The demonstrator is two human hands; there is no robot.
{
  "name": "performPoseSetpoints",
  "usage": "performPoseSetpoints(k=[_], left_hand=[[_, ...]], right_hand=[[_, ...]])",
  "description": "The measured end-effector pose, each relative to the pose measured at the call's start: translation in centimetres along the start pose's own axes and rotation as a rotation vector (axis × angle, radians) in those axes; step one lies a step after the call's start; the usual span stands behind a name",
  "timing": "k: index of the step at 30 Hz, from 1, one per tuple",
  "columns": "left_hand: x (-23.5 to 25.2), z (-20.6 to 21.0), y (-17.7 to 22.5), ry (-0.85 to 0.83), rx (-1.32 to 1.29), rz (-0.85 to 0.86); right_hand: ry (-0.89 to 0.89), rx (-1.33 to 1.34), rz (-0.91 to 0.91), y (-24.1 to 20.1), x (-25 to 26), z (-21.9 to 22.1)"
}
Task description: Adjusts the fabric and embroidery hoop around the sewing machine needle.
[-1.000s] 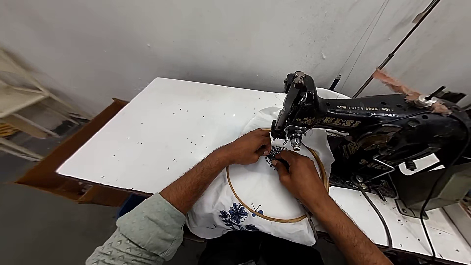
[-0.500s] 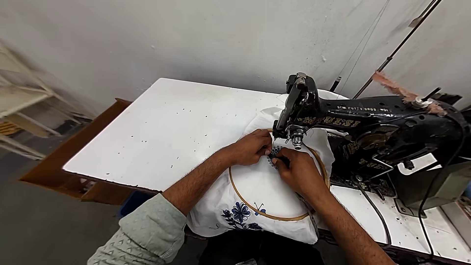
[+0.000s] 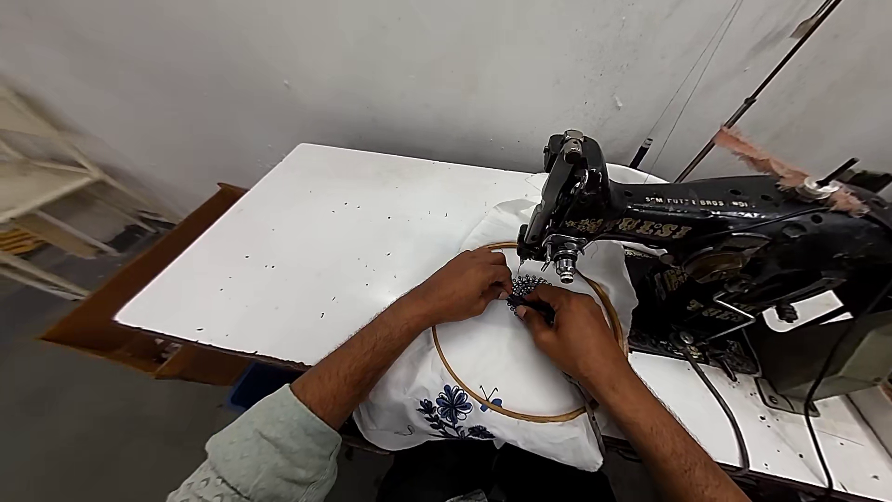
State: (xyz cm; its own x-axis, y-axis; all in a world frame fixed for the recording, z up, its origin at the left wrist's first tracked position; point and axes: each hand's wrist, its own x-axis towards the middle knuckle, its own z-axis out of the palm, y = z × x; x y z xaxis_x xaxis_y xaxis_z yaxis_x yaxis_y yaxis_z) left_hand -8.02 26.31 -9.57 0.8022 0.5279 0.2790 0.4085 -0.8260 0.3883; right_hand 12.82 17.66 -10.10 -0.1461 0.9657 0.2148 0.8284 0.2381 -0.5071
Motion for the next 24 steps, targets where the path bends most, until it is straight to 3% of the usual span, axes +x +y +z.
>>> performPoseSetpoints(k=[3, 5, 8, 10, 15, 21, 24], left_hand=[[0.2, 0.6, 0.4, -0.029, 0.128, -0.005], [0.1, 0.4, 0.6, -0.003, 0.06, -0.051], [-0.6, -0.8, 0.8, 0.256, -0.08, -0.199], [-1.5, -1.9, 1.3, 0.331, 0.044, -0.326], [-5.8, -1.3, 3.6, 0.044, 0.266, -0.44], [-9.1, -3.0, 5.9, -0.07, 0.391, -0.459], [-7.3, -1.4, 8.0, -0.051, 0.325, -0.32]], right_hand=[[0.037, 0.016, -0.015, -0.1, -0.1, 0.2], [0.094, 0.052, -0.014, 0.2, -0.4, -0.1], [0.183, 0.048, -0.033, 2.0, -0.7, -1.6], [0.248, -0.032, -0.035, 4.0, -0.9, -3.0], [0.239, -0.181, -0.055, 7.2, -3.2, -4.5], [0.189, -0.291, -0.165, 4.9, -7.0, -3.0], [0.234, -0.321, -0.188, 3.7, -7.0, -2.1]])
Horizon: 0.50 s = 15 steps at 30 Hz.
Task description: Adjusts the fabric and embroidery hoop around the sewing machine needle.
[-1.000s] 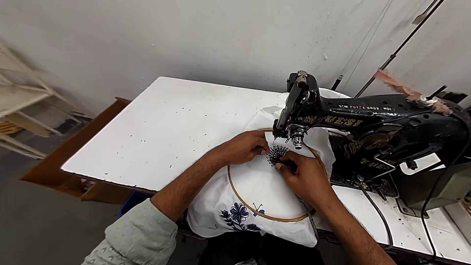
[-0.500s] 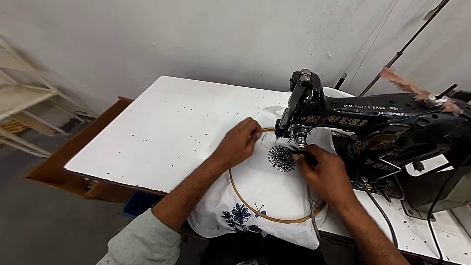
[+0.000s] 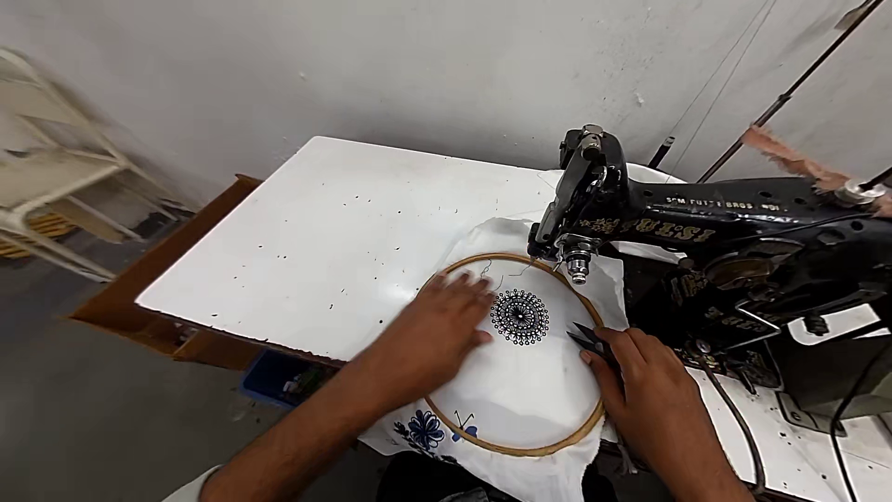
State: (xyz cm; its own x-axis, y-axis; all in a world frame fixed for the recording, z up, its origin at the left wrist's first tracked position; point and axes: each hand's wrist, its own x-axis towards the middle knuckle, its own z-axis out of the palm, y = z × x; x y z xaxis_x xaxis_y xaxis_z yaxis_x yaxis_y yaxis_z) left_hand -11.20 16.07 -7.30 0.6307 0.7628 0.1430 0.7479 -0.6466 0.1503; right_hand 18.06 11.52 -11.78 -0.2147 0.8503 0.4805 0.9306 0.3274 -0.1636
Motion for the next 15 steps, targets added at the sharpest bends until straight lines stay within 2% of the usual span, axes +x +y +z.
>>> performPoseSetpoints(k=[3, 4, 7, 9, 11, 13, 15], left_hand=[[1.2, 2.0, 1.8, -0.144, -0.13, 0.105], [1.3, 2.5, 1.4, -0.159, -0.122, 0.068], [0.9, 2.5, -0.3, -0.051, 0.089, -0.176], [0.5, 2.2, -0.2, 0.02, 0.191, -0.237], [0.1, 2.5, 0.8, 0.104, 0.165, -0.137], [-0.2, 2.9, 1.2, 0.05, 0.079, -0.039], [-0.2, 3.1, 0.6, 0.034, 0.093, -0.1]], right_hand=[[-0.007, -0.029, 0.013, -0.6, 0.1, 0.0], [-0.012, -0.036, 0.017, -0.7, 0.1, -0.1], [0.004, -0.034, 0.017, -0.6, -0.1, -0.1], [0.015, -0.03, 0.02, -0.6, -0.2, 0.0], [0.022, -0.029, 0.021, -0.6, -0.2, 0.0], [0.009, -0.038, 0.028, -0.7, -0.2, 0.0], [-0.017, -0.052, 0.043, -0.9, -0.2, -0.3]])
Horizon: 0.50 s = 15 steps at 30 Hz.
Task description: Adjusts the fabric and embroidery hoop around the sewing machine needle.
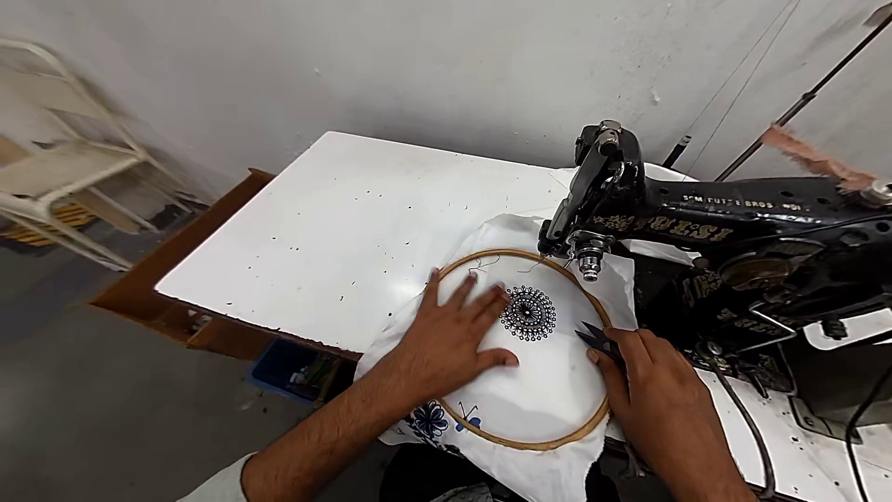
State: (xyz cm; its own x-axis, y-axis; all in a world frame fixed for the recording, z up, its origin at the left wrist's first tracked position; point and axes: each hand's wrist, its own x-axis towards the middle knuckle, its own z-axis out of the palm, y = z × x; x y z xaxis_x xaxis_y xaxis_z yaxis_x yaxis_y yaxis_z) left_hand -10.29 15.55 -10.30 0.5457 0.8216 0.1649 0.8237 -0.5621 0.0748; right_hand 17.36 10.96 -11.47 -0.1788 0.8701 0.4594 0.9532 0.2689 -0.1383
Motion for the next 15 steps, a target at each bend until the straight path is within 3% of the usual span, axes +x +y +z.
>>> performPoseSetpoints(k=[3, 5, 8, 15], left_hand=[[1.2, -1.1, -1.4, 0.117, 0.073, -0.123], [1.9, -1.6, -1.7, 0.174, -0.056, -0.051], [2.6, -1.3, -1.6, 0.077, -0.224, 0.067], [3.2, -0.6, -2.3, 0.072, -0.318, 0.024]], right_hand=[[0.008, 0.017, 0.018, -0.5, 0.5, -0.8], [0.024, 0.102, 0.042, -1.2, 1.3, -1.1], [-0.03, 0.275, 0.09, -2.9, 3.0, -0.5], [-0.176, 0.375, 0.083, -4.4, 6.1, 2.3]])
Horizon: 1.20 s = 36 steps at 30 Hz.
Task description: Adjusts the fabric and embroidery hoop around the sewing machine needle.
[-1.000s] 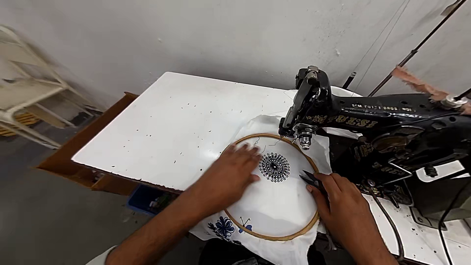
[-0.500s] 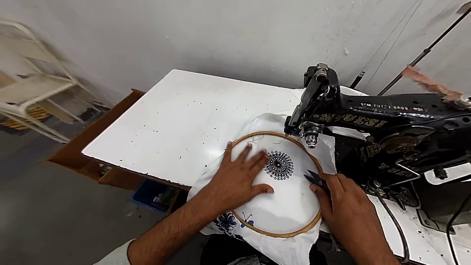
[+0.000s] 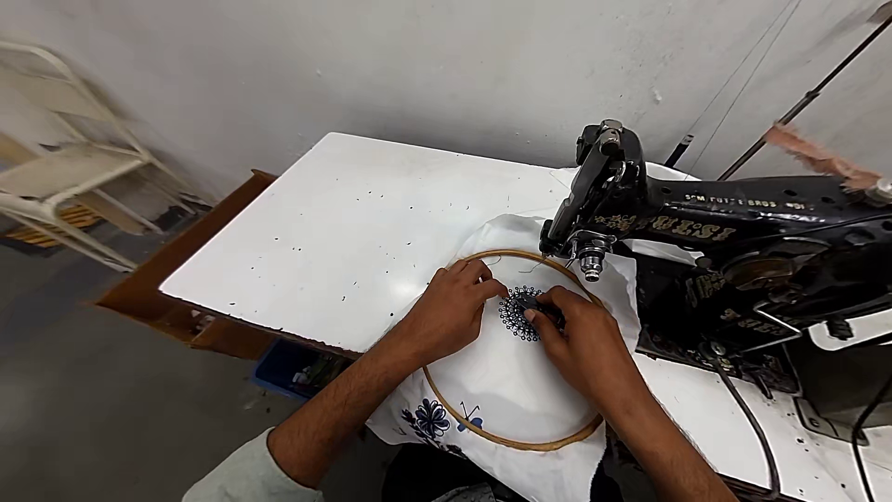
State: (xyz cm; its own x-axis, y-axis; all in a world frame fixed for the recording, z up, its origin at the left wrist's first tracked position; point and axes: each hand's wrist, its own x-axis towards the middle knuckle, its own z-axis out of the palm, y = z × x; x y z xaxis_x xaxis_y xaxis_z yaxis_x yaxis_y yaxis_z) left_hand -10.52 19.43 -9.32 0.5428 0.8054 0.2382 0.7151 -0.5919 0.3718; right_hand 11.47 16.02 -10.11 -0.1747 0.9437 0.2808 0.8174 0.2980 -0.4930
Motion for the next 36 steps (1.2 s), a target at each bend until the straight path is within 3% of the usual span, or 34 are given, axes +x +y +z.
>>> performPoseSetpoints(k=[5, 16, 22, 26, 36], left_hand=[[0.0, 0.7, -0.8, 0.123, -0.118, -0.024], [-0.1, 1.0, -0.9, 0.156, -0.126, -0.039], [-0.1, 1.0, -0.9, 0.142, -0.102, -0.034], [0.0, 0.9, -0.8, 0.132, -0.099, -0.039], [1.9, -0.2, -1.0, 0.004, -0.096, -0.007]], right_hand=[[-0.016, -0.07, -0.051, -0.1, 1.1, 0.6], [-0.027, -0.056, -0.072, 0.3, 1.3, 0.7], [0.018, 0.051, -0.122, 0.7, 1.2, 1.5], [0.072, 0.1, -0.044, 0.4, 0.9, 1.0], [-0.063, 0.029, -0.029, 0.3, 1.5, 0.6]])
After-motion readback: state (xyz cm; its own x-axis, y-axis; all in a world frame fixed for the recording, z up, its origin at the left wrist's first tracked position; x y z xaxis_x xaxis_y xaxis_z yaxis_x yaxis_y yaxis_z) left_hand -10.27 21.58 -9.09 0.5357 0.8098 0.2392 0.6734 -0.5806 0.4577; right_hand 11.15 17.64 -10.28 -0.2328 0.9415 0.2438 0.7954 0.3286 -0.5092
